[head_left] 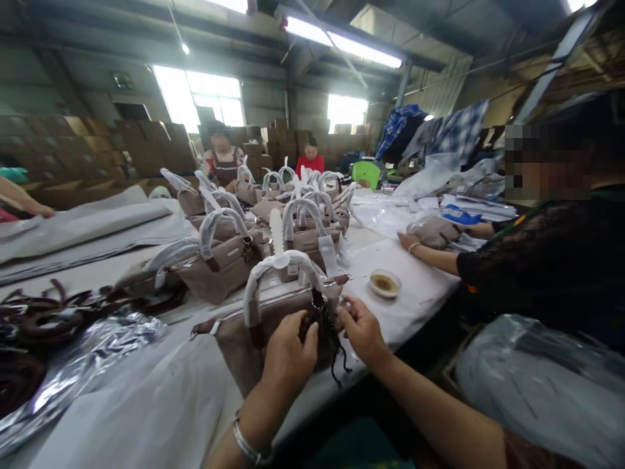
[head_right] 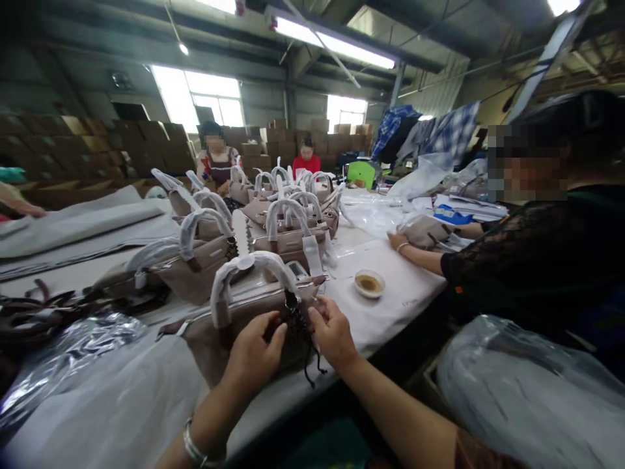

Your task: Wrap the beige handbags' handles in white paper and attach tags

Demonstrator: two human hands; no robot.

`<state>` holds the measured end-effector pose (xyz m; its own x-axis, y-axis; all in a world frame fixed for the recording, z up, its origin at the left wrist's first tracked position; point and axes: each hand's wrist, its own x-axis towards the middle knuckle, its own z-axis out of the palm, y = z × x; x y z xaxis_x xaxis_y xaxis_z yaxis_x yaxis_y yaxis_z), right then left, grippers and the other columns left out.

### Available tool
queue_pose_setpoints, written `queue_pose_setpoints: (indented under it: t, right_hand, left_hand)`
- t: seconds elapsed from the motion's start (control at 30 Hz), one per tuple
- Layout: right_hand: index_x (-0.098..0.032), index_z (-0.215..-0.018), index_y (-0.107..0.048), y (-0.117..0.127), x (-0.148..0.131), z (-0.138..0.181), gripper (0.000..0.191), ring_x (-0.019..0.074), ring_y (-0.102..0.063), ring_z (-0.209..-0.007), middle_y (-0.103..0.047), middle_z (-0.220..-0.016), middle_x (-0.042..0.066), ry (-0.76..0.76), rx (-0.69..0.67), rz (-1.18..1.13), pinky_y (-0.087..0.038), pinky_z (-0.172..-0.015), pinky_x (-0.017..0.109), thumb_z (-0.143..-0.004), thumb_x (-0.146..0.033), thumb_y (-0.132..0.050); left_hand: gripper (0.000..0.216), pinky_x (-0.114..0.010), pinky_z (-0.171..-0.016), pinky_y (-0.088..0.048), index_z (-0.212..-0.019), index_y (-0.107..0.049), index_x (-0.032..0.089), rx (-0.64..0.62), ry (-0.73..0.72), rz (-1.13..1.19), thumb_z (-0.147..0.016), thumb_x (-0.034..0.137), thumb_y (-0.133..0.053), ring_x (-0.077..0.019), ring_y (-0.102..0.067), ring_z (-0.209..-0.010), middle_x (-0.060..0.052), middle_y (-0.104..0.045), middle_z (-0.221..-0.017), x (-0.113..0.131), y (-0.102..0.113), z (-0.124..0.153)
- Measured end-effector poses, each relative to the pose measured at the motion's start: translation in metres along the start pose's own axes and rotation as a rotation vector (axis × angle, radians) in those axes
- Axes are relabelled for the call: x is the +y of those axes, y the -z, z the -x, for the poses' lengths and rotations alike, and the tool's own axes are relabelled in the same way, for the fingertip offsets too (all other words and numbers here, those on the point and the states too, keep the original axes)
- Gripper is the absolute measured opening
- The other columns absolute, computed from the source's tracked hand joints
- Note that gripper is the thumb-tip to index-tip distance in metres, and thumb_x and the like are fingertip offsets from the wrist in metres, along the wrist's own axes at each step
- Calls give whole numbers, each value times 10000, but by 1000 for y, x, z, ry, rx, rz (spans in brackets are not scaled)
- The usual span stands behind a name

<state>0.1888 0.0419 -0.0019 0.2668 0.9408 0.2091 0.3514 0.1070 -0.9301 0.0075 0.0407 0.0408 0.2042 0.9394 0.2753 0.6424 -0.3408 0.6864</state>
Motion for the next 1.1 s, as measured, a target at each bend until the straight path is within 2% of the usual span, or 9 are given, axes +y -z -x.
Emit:
queue_pose_setpoints:
  t: [0.1, 0.2, 0.27, 0.33, 0.53, 0.67, 0.87, 1.0, 1.1]
  right_hand:
    - [-144, -1342, -485, 6, -12, -17, 550, 157, -635, -655, -693, -1004, 98, 105, 18, 78, -517, -638, 283, -878, -428, -566]
    - [-161, -1015, -692, 8, -18, -31, 265, 172, -631, -740, -704, -891, 73, 253, -49, 194, -486, -712, 279, -895, -337, -536]
    - [-169, -786, -707, 7, -17, -35, 263, 169, -614, -722, -688, -750, 49, 303, -79, 228, -454, -700, 267, -908, -288, -508]
    - [-173, -699, -693, 6, -13, -36, 288, 155, -594, -674, -671, -684, 32, 315, -113, 223, -430, -667, 256, -904, -265, -513]
    - [-175, -786, -730, 8, 1, -31, 213, 147, -624, -687, -705, -727, 19, 259, -277, 13, -448, -661, 235, -872, -241, -546]
    - [-159, -795, -729, 10, 5, -28, 209, 145, -613, -620, -695, -686, 23, 109, -320, -111, -459, -592, 231, -848, -263, -556]
    - [-169, -714, -697, 10, 11, -22, 228, 140, -599, -614, -674, -643, 13, 97, -200, -62, -444, -613, 237, -849, -281, -551]
    - [-173, -678, -673, 8, 12, -16, 239, 144, -594, -618, -664, -641, 12, 100, -181, -30, -424, -600, 240, -848, -281, -544]
    - [-170, -673, -663, 9, 13, -14, 254, 150, -591, -604, -660, -630, 19, 44, -164, -71, -432, -592, 245, -854, -302, -543]
  left_hand:
    - [310, -359, -814, -483, -1063, -640, 178, -3, 35, -174, -890, 405, -521, -248, -646, -930, -92, -689, -990, 16, -3, -6]
    - [371, -366, -745, -452, -942, -653, 186, 11, 48, -376, -877, 518, -503, -278, -641, -889, -95, -681, -925, 26, -11, -15]
    - [403, -365, -717, -431, -892, -641, 177, 29, 70, -477, -864, 554, -499, -287, -634, -864, -102, -673, -897, 29, -18, -21]
    - [374, -363, -707, -414, -873, -625, 176, 53, 85, -543, -851, 534, -520, -289, -625, -859, -100, -666, -890, 30, -26, -26]
    - [207, -353, -720, -383, -855, -612, 196, 104, 110, -563, -830, 392, -551, -278, -596, -881, -75, -659, -891, 27, -44, -26]
    - [178, -340, -746, -380, -826, -636, 205, 127, 153, -481, -816, 367, -565, -264, -591, -883, -66, -676, -865, 28, -50, -23]
    - [139, -287, -672, -385, -768, -681, 195, 54, 220, -229, -774, 292, -582, -193, -610, -748, -42, -694, -768, 32, -35, -22]
    - [164, -275, -621, -416, -746, -703, 159, -112, 332, 176, -731, 304, -627, -179, -607, -658, -43, -688, -687, 32, -23, -24]
    - [229, -272, -600, -456, -750, -693, 116, -217, 535, 589, -667, 330, -701, -168, -607, -621, -65, -690, -682, 30, -20, -24]
